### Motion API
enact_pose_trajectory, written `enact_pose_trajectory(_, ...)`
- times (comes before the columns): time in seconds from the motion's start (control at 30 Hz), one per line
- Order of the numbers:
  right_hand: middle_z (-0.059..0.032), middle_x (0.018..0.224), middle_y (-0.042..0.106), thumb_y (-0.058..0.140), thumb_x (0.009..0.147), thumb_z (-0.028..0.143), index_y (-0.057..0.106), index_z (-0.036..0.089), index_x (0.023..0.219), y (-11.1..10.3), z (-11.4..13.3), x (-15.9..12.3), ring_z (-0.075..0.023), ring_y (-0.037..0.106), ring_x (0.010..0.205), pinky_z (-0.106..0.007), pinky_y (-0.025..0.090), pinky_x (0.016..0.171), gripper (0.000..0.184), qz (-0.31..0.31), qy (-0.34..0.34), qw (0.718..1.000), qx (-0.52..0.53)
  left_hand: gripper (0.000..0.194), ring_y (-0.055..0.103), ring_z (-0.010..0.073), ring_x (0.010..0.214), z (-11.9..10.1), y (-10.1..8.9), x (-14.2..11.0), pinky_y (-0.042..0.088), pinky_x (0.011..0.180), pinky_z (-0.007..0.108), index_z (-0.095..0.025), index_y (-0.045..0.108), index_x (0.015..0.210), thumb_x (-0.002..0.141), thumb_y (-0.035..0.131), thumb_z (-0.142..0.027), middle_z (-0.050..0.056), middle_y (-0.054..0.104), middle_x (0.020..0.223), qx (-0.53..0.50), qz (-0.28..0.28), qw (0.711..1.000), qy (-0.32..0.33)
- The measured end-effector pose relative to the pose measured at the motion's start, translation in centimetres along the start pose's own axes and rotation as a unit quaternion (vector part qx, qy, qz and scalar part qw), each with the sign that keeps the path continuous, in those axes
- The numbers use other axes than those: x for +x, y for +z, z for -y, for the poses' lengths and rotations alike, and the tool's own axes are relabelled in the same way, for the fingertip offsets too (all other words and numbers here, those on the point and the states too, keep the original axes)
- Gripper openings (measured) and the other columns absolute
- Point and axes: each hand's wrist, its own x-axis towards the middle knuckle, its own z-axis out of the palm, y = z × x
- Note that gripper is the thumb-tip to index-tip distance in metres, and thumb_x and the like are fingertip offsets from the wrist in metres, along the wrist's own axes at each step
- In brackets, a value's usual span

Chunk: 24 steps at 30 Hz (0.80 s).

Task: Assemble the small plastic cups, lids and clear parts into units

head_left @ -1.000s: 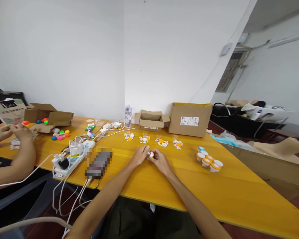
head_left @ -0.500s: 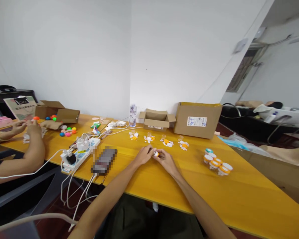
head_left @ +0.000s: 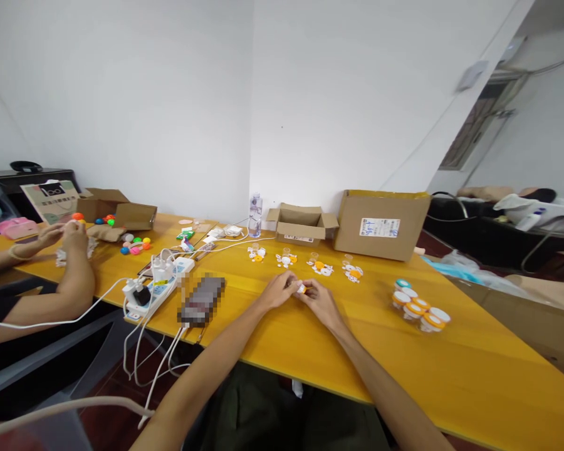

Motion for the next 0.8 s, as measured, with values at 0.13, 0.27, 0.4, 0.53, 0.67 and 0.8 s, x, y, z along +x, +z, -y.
enact_pose_trajectory(0.13, -0.0031, 0.077, 0.070, 0.074, 0.060, 0.050, 0.060, 0.022, 0.077, 0.03, 0.18, 0.07, -0.0214, 0.067, 0.071, -0.033, 0.054, 0.066, 0.035, -0.010, 0.006, 1.000, 0.002, 0.021, 0.054, 0.0145, 0.073, -0.02, -0.14, -0.05, 0.042, 0.069, 0.025, -0.020, 0.054, 0.095, 0.086, 0.048, -0.038, -0.003, 0.057, 0.075, -0.032, 0.017, 0.999, 0.006)
enact_pose_trajectory(0.27, -0.0033, 0.079, 0.071, 0.075, 0.060, 0.049, 0.061, 0.022, 0.078, 0.15, 0.38, -0.03, -0.0213, 0.067, 0.070, -0.034, 0.053, 0.066, 0.036, -0.009, 0.006, 1.000, 0.007, 0.022, 0.052, 0.0137, 0.070, 0.21, -0.05, 0.23, 0.041, 0.067, 0.025, -0.019, 0.053, 0.081, 0.087, 0.046, -0.040, -0.003, 0.055, 0.071, -0.040, 0.018, 0.999, 0.001)
enact_pose_trajectory(0.4, -0.0032, 0.080, 0.071, 0.075, 0.061, 0.049, 0.061, 0.022, 0.079, 0.18, 0.33, -0.05, -0.0214, 0.067, 0.071, -0.034, 0.054, 0.068, 0.036, -0.001, 0.009, 1.000, 0.005, 0.028, 0.051, 0.0147, 0.071, 0.15, -0.03, 0.28, 0.041, 0.069, 0.026, -0.019, 0.052, 0.074, 0.086, 0.047, -0.044, -0.002, 0.055, 0.070, -0.013, -0.010, 1.000, -0.003)
enact_pose_trajectory(0.53, -0.0029, 0.078, 0.071, 0.074, 0.061, 0.051, 0.060, 0.022, 0.078, 0.07, 0.06, 0.09, -0.0210, 0.066, 0.072, -0.034, 0.054, 0.068, 0.037, -0.008, 0.007, 1.000, 0.001, 0.026, 0.053, 0.0146, 0.072, -0.17, -0.32, -0.04, 0.042, 0.070, 0.026, -0.019, 0.054, 0.084, 0.086, 0.048, -0.044, -0.002, 0.058, 0.075, -0.032, -0.006, 0.999, 0.015)
enact_pose_trajectory(0.67, -0.0029, 0.078, 0.071, 0.074, 0.062, 0.051, 0.062, 0.021, 0.080, 0.01, -0.17, 0.13, -0.0200, 0.066, 0.071, -0.032, 0.053, 0.066, 0.036, -0.011, -0.004, 1.000, -0.004, 0.026, 0.052, 0.0132, 0.069, -0.25, -0.48, -0.10, 0.041, 0.068, 0.025, -0.019, 0.054, 0.084, 0.088, 0.046, -0.044, -0.003, 0.057, 0.072, -0.036, 0.007, 0.999, 0.013)
enact_pose_trajectory(0.8, -0.0021, 0.077, 0.071, 0.075, 0.062, 0.047, 0.062, 0.021, 0.080, 0.04, -0.17, 0.05, -0.0195, 0.066, 0.069, -0.032, 0.053, 0.066, 0.033, -0.005, 0.001, 1.000, -0.004, 0.031, 0.050, 0.0136, 0.066, -0.15, -0.32, 0.19, 0.039, 0.065, 0.025, -0.019, 0.052, 0.075, 0.087, 0.046, -0.048, -0.003, 0.055, 0.067, -0.003, -0.005, 1.000, -0.009)
